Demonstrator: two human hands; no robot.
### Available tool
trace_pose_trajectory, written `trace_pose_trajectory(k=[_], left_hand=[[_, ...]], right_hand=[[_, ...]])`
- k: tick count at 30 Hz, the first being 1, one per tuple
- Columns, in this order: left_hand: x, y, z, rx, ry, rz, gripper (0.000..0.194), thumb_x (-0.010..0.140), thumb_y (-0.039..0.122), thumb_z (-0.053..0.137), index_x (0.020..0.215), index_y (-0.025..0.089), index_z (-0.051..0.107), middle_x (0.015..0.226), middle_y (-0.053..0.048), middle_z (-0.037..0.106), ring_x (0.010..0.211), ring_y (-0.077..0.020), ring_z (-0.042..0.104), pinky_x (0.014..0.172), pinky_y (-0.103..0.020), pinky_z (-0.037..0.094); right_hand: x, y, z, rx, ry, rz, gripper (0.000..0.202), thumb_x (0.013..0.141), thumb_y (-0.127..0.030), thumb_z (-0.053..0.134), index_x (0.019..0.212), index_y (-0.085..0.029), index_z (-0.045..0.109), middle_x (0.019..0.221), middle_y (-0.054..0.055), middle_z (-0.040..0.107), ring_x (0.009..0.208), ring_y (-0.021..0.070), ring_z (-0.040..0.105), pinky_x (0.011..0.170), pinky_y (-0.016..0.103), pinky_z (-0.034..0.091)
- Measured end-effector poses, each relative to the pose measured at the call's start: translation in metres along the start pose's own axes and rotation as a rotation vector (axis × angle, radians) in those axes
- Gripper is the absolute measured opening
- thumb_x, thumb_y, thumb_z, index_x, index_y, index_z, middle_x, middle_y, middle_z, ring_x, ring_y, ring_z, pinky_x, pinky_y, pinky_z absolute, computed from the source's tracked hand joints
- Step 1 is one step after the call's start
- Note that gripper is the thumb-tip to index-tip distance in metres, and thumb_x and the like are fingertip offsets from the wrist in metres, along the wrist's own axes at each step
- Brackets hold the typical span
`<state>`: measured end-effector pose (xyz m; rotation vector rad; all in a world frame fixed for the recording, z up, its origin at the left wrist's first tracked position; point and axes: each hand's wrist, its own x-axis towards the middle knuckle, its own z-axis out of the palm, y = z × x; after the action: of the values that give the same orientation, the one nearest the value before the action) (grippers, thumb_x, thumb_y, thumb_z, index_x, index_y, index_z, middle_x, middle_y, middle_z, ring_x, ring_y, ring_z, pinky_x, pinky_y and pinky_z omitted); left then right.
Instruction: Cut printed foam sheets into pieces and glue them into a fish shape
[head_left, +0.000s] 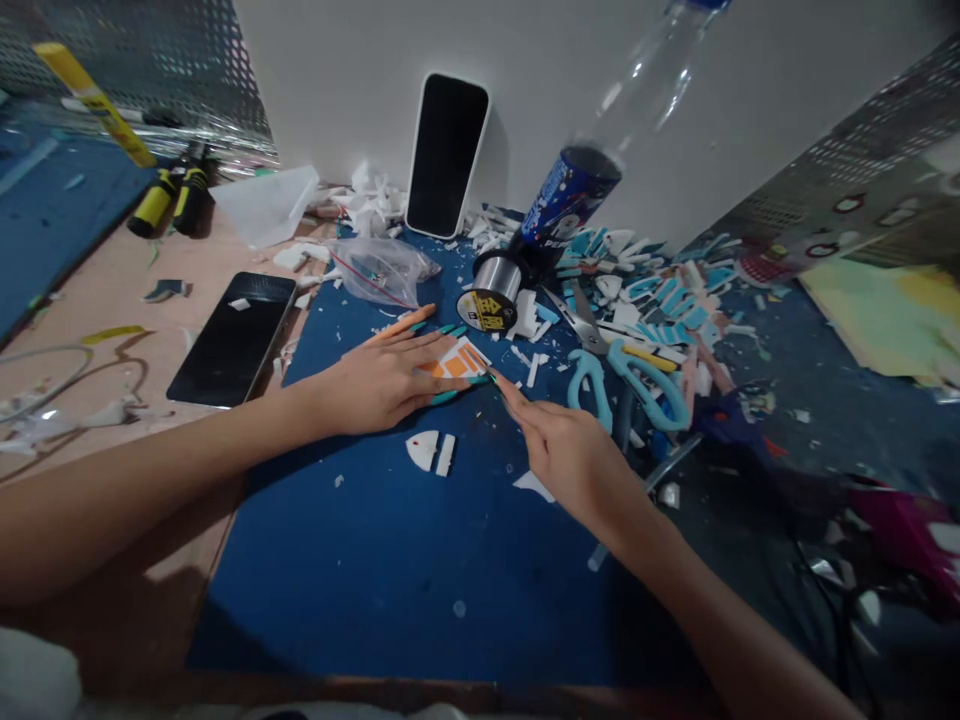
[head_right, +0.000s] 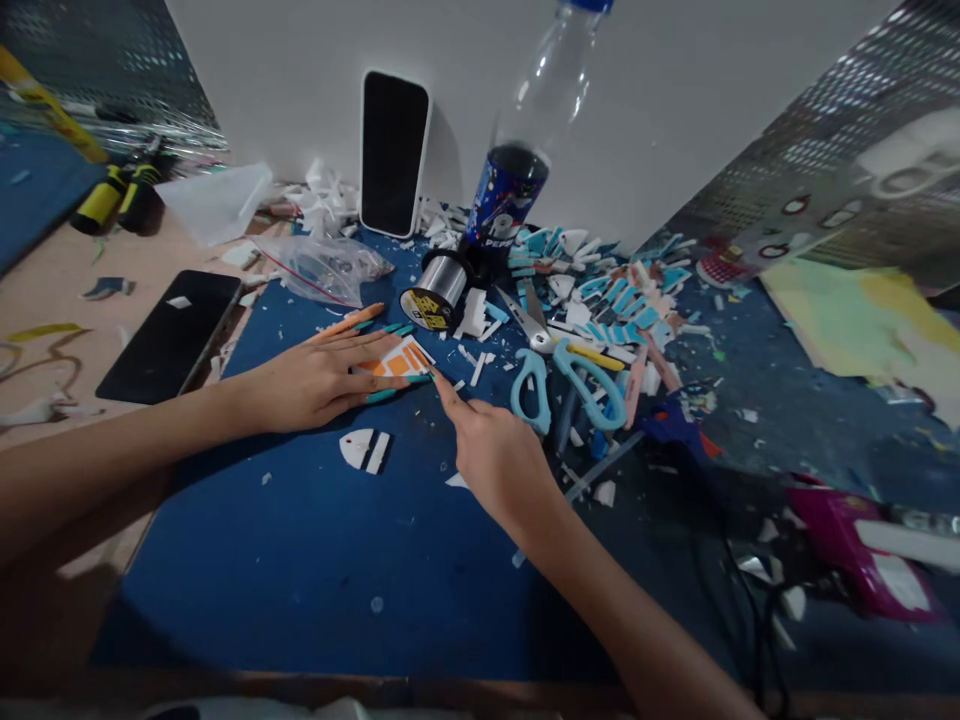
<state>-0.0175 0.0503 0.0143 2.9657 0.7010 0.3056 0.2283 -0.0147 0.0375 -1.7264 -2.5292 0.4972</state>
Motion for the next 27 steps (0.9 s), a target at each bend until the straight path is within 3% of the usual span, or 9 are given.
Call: trace_pose_trajectory(k=[4, 10, 17, 27], left_hand=[[-0.0006, -0.0016, 0.0017, -0.014, -0.018, 0.008, 0.04, 0.097, 0.026, 0.04, 0.137, 0.024, 0.048, 0.148, -0.017, 0.038, 0.139, -0.0336, 0.032, 0.109, -0.054, 0.035], [-0.0029, -0.0041, 0.0049, -0.017, -0.033, 0.01, 0.043, 0.097, 0.028, 0.041, 0.141, 0.027, 0.041, 0.154, -0.012, 0.027, 0.142, -0.0314, 0.023, 0.111, -0.053, 0.032], [0.0, -0.0022, -0.0009, 0.065, -0.023, 0.017, 0.039, 0.097, 0.028, 0.041, 0.136, 0.027, 0.048, 0.146, -0.014, 0.041, 0.134, -0.0316, 0.04, 0.111, -0.058, 0.029], [-0.0004, -0.0017, -0.0004, 0.09, 0.001, 0.014, 0.039, 0.096, 0.029, 0.043, 0.135, 0.028, 0.049, 0.141, -0.011, 0.049, 0.133, -0.0304, 0.042, 0.11, -0.058, 0.031]], right_hand=[[0.0, -0.0001, 0.0038, -0.02, -0.007, -0.003, 0.054, 0.09, -0.009, 0.033, 0.144, -0.011, 0.035, 0.067, 0.005, 0.058, 0.047, 0.0111, 0.04, 0.043, 0.024, 0.028], [-0.0016, 0.0001, 0.0023, -0.01, 0.018, -0.003, 0.054, 0.09, -0.01, 0.033, 0.144, -0.013, 0.035, 0.074, 0.007, 0.062, 0.053, 0.0117, 0.047, 0.047, 0.023, 0.035], [-0.002, -0.0037, 0.0026, -0.033, 0.021, -0.003, 0.056, 0.088, -0.008, 0.033, 0.144, -0.012, 0.036, 0.063, 0.004, 0.056, 0.047, 0.011, 0.04, 0.04, 0.021, 0.026], [-0.0034, -0.0048, 0.0002, -0.021, -0.016, 0.021, 0.059, 0.088, -0.007, 0.036, 0.146, -0.014, 0.032, 0.063, 0.002, 0.056, 0.047, 0.0106, 0.042, 0.04, 0.021, 0.028]])
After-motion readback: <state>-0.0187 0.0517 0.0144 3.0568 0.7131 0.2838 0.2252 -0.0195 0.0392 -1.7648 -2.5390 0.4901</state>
